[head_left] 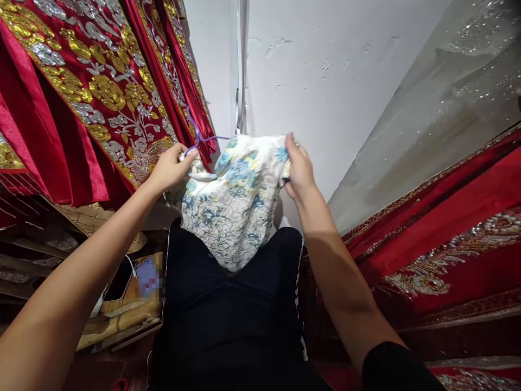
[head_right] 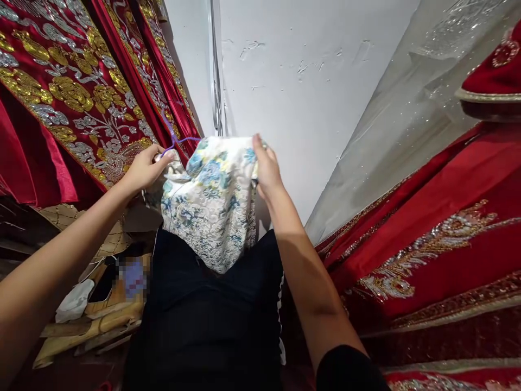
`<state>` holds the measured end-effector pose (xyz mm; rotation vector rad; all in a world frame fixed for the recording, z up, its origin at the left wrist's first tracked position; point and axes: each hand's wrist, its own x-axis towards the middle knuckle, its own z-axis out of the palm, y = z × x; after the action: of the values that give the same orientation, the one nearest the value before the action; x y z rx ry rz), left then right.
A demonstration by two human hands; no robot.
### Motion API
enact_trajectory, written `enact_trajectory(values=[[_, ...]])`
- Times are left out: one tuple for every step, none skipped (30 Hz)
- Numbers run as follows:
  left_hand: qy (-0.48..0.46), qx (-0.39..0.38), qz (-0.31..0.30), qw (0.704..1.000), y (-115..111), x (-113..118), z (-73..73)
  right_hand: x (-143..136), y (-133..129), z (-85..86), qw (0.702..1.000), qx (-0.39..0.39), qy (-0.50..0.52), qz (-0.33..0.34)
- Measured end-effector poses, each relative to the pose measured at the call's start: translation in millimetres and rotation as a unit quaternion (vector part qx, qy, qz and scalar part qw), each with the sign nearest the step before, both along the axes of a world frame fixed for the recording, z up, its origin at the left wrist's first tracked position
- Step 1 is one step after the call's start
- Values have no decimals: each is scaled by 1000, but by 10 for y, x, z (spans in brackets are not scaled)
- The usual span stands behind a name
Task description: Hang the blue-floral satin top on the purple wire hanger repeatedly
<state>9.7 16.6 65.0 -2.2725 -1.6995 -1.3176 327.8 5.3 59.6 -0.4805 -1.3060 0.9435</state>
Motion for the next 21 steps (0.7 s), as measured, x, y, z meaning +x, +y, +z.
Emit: enact_trajectory(values=[[-2, -3, 7, 1000, 10, -35, -47, -43, -107, 11, 997, 3, -50, 52], [-8, -10, 5, 1000, 12, -68, -105, -61, -217, 5, 987, 4, -109, 117], [-24, -20, -8, 999, 5, -91, -168, -57, -318, -15, 966, -1, -172, 192], [-51, -32, -30, 998, -14, -100, -228, -40, -397, -48, 936, -11, -230, 266], [-86, -45, -60, 993, -44, -88, -279, -18, -447, -94, 906, -24, -273, 323], [-122, -57, -97, 986, -86, -51, -316, -2, -461, -149, 888, -37, -295, 351], [-151, -65, -135, 977, -140, 12, -334, 2, -441, -214, 889, -47, -299, 343], [-171, -69, -172, 968, -206, 103, -331, -12, -389, -284, 907, -52, -293, 299], [-182, -69, -209, 958, -282, 218, -310, -41, -316, -357, 930, -50, -284, 229], [-183, -71, -245, 949, -366, 352, -271, -83, -231, -429, 949, -40, -275, 151], [-186, -71, -280, 939, -454, 499, -220, -130, -145, -496, 959, -24, -273, 78], [-194, -77, -314, 926, -541, 647, -162, -173, -71, -555, 961, -5, -276, 25], [-201, -100, -344, 912, -621, 787, -102, -202, -14, -606, 960, 12, -279, -7], [-220, -114, -360, 899, -688, 906, -44, -210, 19, -646, 959, 21, -282, -20], [-235, -130, -372, 889, -735, 994, 8, -189, 29, -677, 958, 19, -286, -18], [-246, -146, -381, 879, -759, 1044, 51, -136, 16, -701, 957, 7, -290, -8], [-254, -159, -387, 872, -758, 1050, 82, -49, -15, -722, 958, -14, -288, 2], [-256, -172, -391, 867, -734, 1013, 98, 68, -56, -741, 960, -38, -276, 7], [-257, -189, -390, 864, -691, 938, 97, 210, -102, -761, 965, -60, -254, 3], [-268, -208, -378, 861, -636, 835, 78, 368, -146, -783, 974, -76, -212, -15], [-289, -222, -353, 861, -577, 716, 39, 533, -181, -807, 982, -86, -160, -43]])
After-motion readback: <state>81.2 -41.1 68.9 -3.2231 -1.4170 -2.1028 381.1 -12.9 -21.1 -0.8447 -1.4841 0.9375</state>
